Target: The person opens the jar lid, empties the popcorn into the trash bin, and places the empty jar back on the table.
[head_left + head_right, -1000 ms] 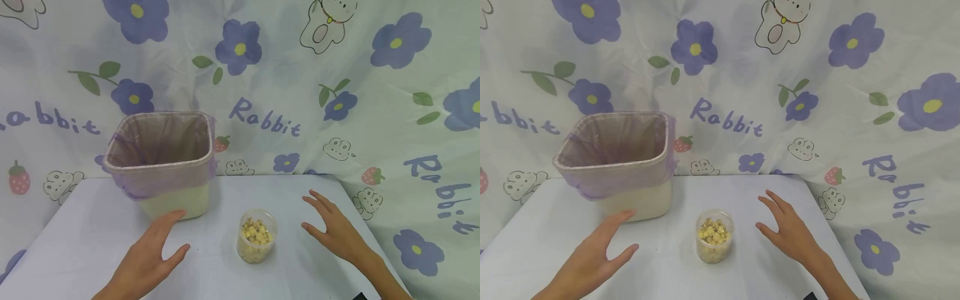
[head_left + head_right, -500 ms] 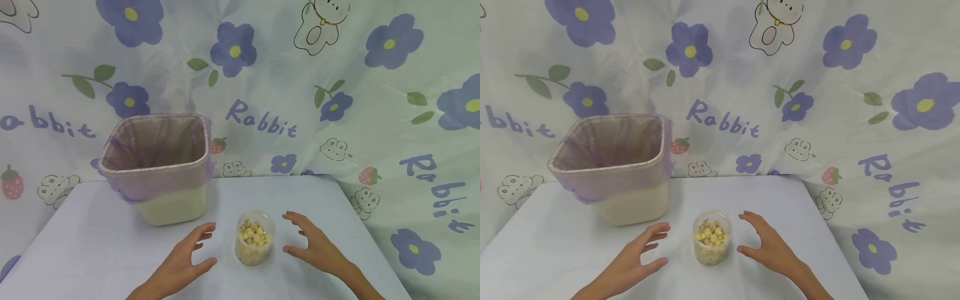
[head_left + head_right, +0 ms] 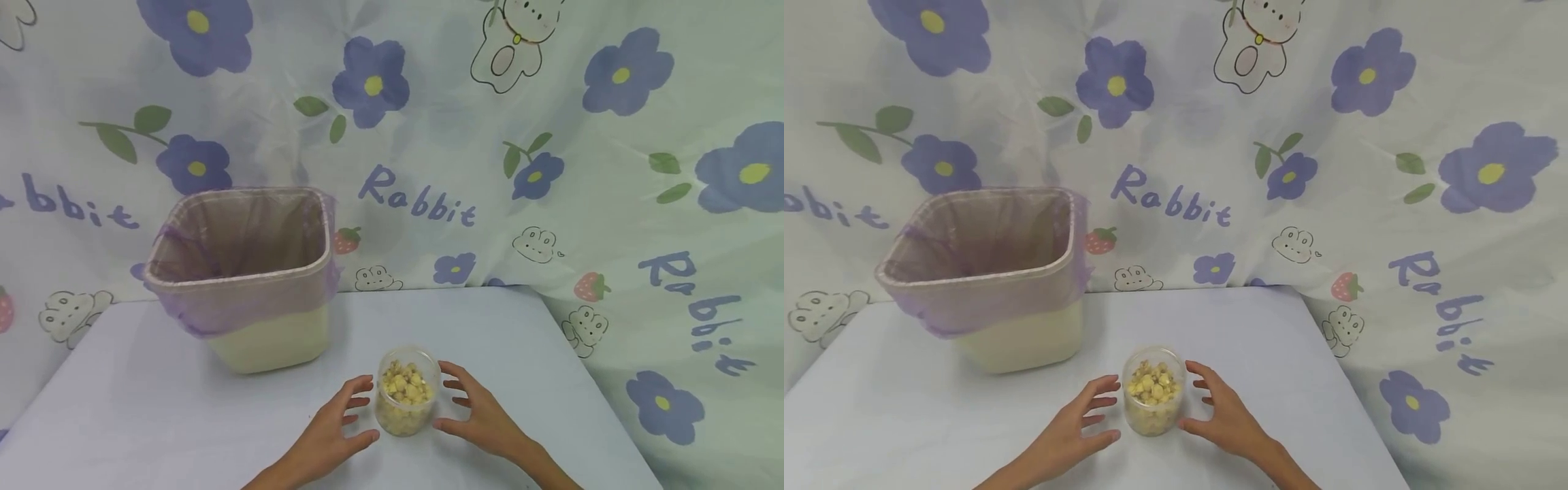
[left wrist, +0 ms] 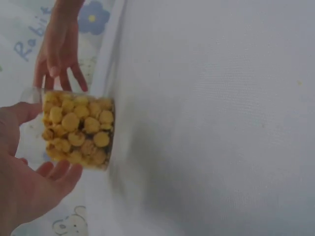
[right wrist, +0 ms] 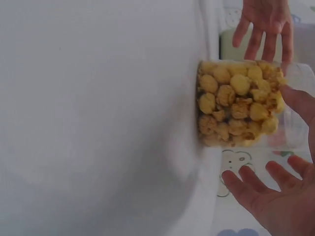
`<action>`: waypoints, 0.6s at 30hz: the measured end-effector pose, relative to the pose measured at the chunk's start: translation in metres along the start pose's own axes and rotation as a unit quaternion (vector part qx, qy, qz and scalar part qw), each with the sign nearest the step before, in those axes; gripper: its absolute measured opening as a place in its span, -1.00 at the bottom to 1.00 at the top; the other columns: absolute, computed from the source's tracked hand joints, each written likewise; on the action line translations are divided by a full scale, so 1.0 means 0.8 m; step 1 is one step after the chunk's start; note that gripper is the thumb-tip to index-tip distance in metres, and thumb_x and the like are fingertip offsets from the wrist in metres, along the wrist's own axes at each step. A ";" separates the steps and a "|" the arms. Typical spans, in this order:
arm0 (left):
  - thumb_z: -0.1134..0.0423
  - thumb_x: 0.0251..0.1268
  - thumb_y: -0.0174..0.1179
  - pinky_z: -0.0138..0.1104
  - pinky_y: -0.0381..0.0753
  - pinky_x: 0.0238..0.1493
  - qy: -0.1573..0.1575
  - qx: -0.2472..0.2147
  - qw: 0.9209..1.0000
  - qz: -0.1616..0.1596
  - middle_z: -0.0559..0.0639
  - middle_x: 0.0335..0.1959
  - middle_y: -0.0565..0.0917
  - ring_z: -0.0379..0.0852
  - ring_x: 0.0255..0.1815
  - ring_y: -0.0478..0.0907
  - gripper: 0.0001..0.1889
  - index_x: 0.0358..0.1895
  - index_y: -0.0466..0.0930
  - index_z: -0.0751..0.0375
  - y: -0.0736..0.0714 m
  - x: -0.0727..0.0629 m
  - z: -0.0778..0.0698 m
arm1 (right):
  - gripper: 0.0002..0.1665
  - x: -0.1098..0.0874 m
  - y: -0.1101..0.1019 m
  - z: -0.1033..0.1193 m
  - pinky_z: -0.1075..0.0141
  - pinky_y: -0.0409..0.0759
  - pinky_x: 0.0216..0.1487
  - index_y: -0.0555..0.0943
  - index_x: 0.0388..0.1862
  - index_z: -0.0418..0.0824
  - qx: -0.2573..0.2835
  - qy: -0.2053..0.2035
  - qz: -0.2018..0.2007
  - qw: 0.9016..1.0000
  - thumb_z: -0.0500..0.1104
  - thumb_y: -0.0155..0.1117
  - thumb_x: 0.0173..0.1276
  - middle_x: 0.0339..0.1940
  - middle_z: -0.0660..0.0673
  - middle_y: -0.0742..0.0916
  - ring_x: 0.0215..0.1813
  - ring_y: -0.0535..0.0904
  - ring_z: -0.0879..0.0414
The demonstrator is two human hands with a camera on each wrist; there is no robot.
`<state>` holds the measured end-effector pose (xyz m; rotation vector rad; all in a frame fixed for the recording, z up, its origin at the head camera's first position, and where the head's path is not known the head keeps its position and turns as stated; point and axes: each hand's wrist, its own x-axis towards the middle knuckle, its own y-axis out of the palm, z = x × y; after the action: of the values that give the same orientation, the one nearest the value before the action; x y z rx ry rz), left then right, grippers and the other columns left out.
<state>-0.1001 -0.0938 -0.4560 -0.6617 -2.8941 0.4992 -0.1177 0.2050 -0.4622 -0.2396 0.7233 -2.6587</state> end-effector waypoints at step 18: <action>0.18 0.14 0.50 0.19 0.43 0.22 -0.023 -0.057 0.998 -0.017 0.22 0.47 0.24 0.34 0.40 0.26 -0.09 0.49 0.14 0.19 0.014 0.035 0.020 | 0.21 0.022 0.022 -0.011 -0.01 0.48 0.27 0.02 0.60 -0.08 0.088 0.018 0.045 0.995 -0.11 0.60 0.14 0.50 -0.28 0.31 0.38 0.38 -0.28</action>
<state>-0.1243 -0.0767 -0.4734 -0.6231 -2.9908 0.3508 -0.1304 0.1880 -0.4782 -0.1079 0.4933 -2.6269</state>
